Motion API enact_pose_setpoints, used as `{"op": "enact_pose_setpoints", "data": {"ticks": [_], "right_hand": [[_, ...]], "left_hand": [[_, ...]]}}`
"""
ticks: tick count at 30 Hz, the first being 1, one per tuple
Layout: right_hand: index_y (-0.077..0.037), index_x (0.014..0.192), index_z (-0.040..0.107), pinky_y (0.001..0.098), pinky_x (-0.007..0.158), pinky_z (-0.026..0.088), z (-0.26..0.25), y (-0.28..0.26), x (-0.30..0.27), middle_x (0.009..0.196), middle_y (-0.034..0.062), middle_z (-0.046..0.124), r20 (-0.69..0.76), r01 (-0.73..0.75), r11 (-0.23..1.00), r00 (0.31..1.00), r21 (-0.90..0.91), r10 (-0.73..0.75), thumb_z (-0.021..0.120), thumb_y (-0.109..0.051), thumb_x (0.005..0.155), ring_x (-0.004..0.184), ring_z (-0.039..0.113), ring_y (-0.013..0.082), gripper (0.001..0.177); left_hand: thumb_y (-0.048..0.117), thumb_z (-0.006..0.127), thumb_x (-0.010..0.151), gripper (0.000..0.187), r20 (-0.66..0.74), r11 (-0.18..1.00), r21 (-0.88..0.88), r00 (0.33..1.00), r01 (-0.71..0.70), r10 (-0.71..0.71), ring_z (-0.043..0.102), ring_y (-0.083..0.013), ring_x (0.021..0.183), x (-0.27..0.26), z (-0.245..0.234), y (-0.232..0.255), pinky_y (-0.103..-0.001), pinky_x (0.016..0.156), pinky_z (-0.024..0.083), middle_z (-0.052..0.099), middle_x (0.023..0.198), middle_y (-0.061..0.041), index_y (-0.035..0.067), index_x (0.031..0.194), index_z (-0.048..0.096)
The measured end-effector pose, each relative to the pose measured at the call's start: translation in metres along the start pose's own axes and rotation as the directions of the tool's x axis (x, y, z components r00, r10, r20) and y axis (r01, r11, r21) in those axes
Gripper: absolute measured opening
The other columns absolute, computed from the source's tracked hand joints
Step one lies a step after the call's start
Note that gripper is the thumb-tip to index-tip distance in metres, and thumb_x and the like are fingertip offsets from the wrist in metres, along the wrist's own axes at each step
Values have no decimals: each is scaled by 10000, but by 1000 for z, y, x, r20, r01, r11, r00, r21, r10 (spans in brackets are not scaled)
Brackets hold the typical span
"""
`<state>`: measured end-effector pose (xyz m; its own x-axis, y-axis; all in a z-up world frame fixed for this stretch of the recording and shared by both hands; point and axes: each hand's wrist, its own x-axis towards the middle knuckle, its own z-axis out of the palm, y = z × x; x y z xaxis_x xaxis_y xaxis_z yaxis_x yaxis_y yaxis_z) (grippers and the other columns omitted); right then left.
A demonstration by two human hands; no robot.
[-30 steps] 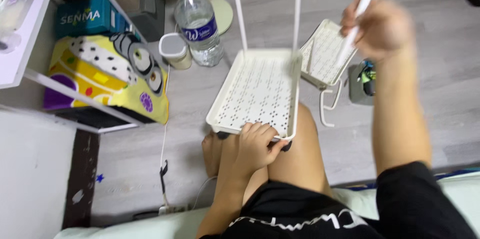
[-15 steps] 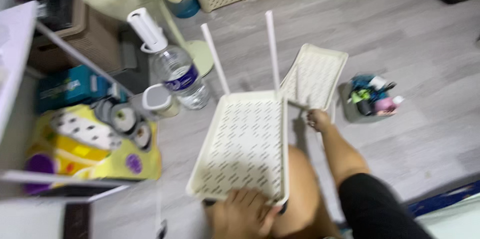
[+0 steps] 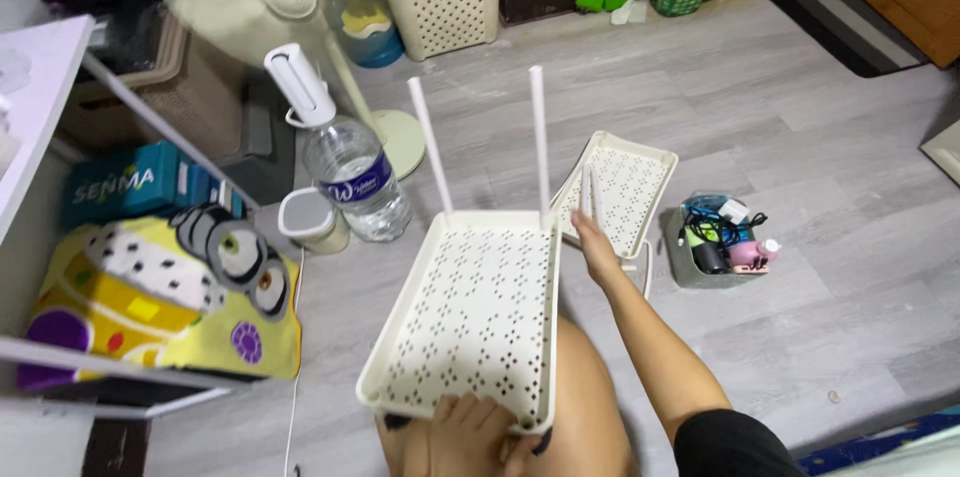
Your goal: The person assembles a white plastic storage shelf by inserting vertical poles into perforated trays and attaching wheels. They then wipe the assembled trays with a tissue.
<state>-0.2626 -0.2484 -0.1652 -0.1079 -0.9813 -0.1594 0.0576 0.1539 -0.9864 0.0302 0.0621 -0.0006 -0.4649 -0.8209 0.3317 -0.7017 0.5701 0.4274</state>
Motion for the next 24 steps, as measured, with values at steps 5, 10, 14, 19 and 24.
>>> {"op": "enact_pose_setpoints", "data": {"ticks": [5, 10, 14, 19, 24], "right_hand": [[13, 1456, 450, 363, 1051, 413, 44, -90, -28, 1409, 173, 528, 89, 352, 900, 936, -255, -341, 685, -336, 974, 1302, 496, 277, 640], [-50, 1092, 662, 334, 645, 501, 50, -165, -94, 749, 39, 662, 102, 274, 779, 959, -564, -263, 667, -305, 997, 674, 612, 155, 273], [-70, 949, 545, 294, 549, 386, 52, -187, -143, 679, -29, 472, 355, 108, 994, 929, 4, -102, 623, -286, 1038, 587, 417, 102, 246], [-112, 870, 525, 290, 560, 449, 60, -191, -178, 643, -29, 449, 491, -266, 935, 863, 233, 123, 592, -301, 1006, 548, 418, 99, 243], [-122, 1050, 542, 231, 682, 468, 74, -189, -221, 803, -29, 540, 193, 127, 991, 972, 41, -132, 628, -244, 1002, 714, 500, 67, 157]], "left_hand": [[366, 843, 690, 324, -239, 994, -80, 967, 74, -91, 613, -314, 799, -12, -51, 9, -494, 847, 399, 636, 763, -68, 110, 762, 660], [296, 849, 512, 380, -291, 981, -22, 938, 192, -190, 651, -299, 851, -57, -141, -19, -475, 873, 399, 694, 791, -57, 86, 777, 675], [328, 872, 647, 394, -349, 917, 107, 878, 385, -328, 666, -323, 918, -51, -150, 3, -468, 871, 455, 732, 903, -91, 65, 896, 718], [425, 758, 844, 465, -276, 983, 24, 946, 183, -169, 646, -348, 989, 52, -65, 30, -463, 907, 451, 694, 1054, -158, 26, 1081, 717], [422, 717, 923, 334, -183, 975, 76, 964, 210, -193, 640, -291, 895, 83, 3, 29, -456, 827, 422, 693, 863, -85, 90, 883, 710]]}}
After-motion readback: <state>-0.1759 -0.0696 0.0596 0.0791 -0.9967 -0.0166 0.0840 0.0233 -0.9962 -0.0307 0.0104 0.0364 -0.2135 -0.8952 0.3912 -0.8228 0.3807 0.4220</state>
